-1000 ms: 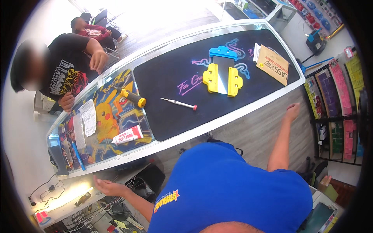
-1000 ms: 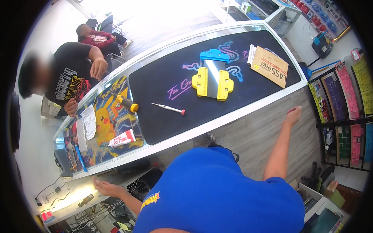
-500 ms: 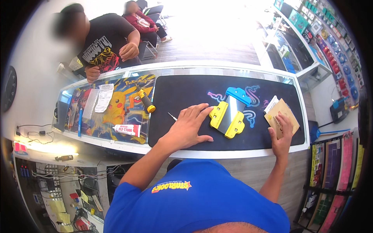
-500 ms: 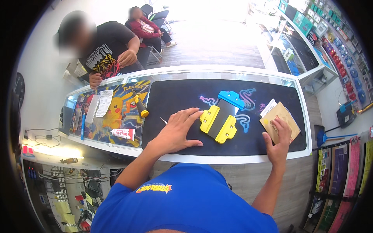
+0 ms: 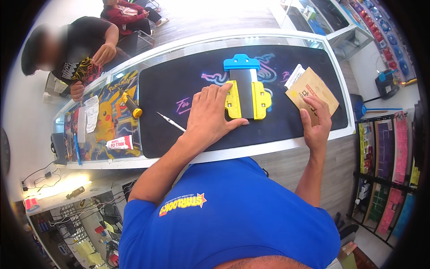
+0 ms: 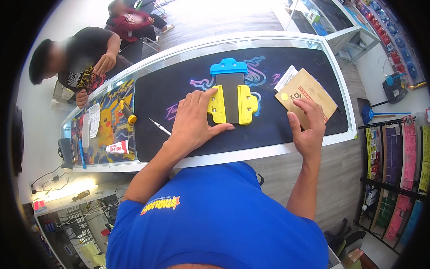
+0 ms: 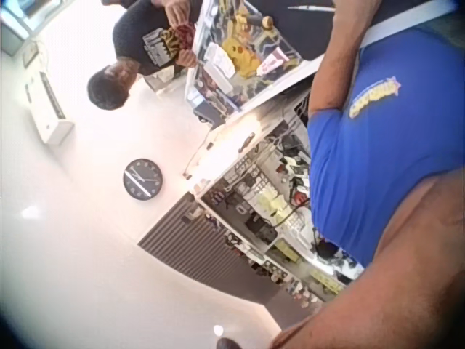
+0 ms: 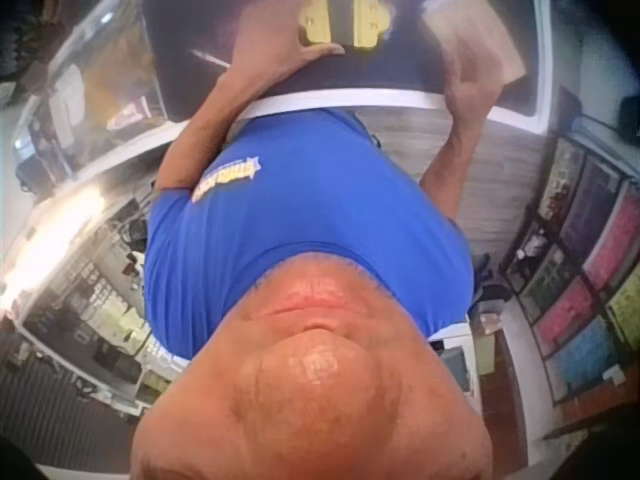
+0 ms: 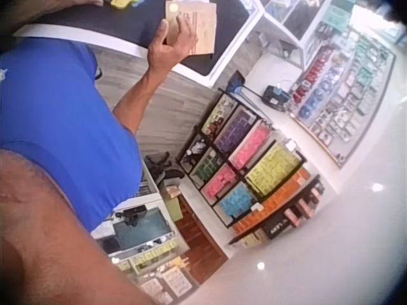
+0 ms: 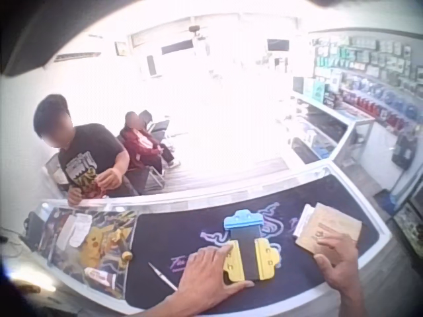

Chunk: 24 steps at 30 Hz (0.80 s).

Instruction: The person applies adhesive to the back of a smartphone, then uses a yellow plastic clamp to secure the device. They later remove the clamp and handle the phone, inspecting it before placing it on the counter.

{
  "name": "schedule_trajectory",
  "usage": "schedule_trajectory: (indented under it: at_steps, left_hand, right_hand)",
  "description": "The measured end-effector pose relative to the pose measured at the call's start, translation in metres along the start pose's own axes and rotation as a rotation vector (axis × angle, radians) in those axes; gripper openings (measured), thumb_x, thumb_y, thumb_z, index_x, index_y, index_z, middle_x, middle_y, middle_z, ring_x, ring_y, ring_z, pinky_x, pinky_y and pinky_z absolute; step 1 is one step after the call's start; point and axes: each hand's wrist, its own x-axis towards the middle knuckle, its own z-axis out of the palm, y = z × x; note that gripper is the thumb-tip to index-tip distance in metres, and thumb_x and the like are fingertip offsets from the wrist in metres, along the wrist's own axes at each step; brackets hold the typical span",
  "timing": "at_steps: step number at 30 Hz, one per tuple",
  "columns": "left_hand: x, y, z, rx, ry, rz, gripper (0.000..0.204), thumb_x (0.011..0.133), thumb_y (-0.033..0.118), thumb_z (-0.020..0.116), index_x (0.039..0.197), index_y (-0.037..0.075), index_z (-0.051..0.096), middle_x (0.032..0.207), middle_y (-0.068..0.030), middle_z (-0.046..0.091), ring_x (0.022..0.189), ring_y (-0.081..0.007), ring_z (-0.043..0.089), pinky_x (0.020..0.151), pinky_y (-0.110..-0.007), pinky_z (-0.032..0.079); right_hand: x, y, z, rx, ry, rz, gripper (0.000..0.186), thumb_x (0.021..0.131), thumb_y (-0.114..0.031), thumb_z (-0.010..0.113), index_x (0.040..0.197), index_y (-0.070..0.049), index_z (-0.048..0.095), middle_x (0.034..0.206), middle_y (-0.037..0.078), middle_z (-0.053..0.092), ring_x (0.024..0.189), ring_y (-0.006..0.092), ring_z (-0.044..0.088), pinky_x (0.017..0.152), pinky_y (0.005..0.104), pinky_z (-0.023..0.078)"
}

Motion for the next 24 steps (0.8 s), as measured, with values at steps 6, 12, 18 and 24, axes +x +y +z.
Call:
schedule_trajectory:
  at_steps: [6,12,18,24]
  left_hand:
    - [-0.003,0.002,0.001,-0.037,0.09,0.004,0.098,0.078,0.059,0.086,0.151,0.008,0.044,0.132,-0.016,0.056,0.128,-0.0344,0.052,0.111,-0.047,0.04]
    - [-0.058,-0.041,-0.043,-0.251,0.336,-0.125,0.051,0.091,0.03,0.082,0.133,0.008,0.065,0.13,-0.0147,0.06,0.124,-0.032,0.057,0.108,-0.041,0.045]
    - [-0.154,-0.112,-0.056,-0.278,0.786,-0.48,0.022,0.103,0.014,0.066,0.122,0.004,0.069,0.11,-0.0072,0.064,0.102,-0.0176,0.062,0.094,-0.031,0.048]
    - [-0.209,-0.16,-0.076,-0.254,0.933,-0.628,0.023,0.108,0.014,0.058,0.125,0.003,0.069,0.108,-0.006,0.063,0.095,-0.0138,0.058,0.091,-0.03,0.048]
  right_hand:
    - [0.0,0.0,0.002,-0.051,-0.001,-0.005,0.023,0.094,-0.015,0.075,0.115,-0.005,0.073,0.117,0.013,0.072,0.113,0.0311,0.067,0.102,0.0391,0.049]
    - [-0.012,0.007,0.004,-0.027,0.033,0.006,0.015,0.102,-0.011,0.067,0.111,-0.001,0.074,0.112,0.013,0.074,0.106,0.0263,0.069,0.097,0.0366,0.051]
    - [-0.013,0.006,0.009,-0.072,-0.008,-0.001,0.015,0.104,-0.011,0.064,0.103,0.002,0.073,0.101,0.012,0.074,0.095,0.0242,0.069,0.093,0.0351,0.053]
    - [-0.003,-0.039,0.04,0.088,0.09,-0.049,0.019,0.108,-0.01,0.06,0.102,0.003,0.071,0.098,0.009,0.072,0.092,0.0181,0.066,0.088,0.032,0.052]
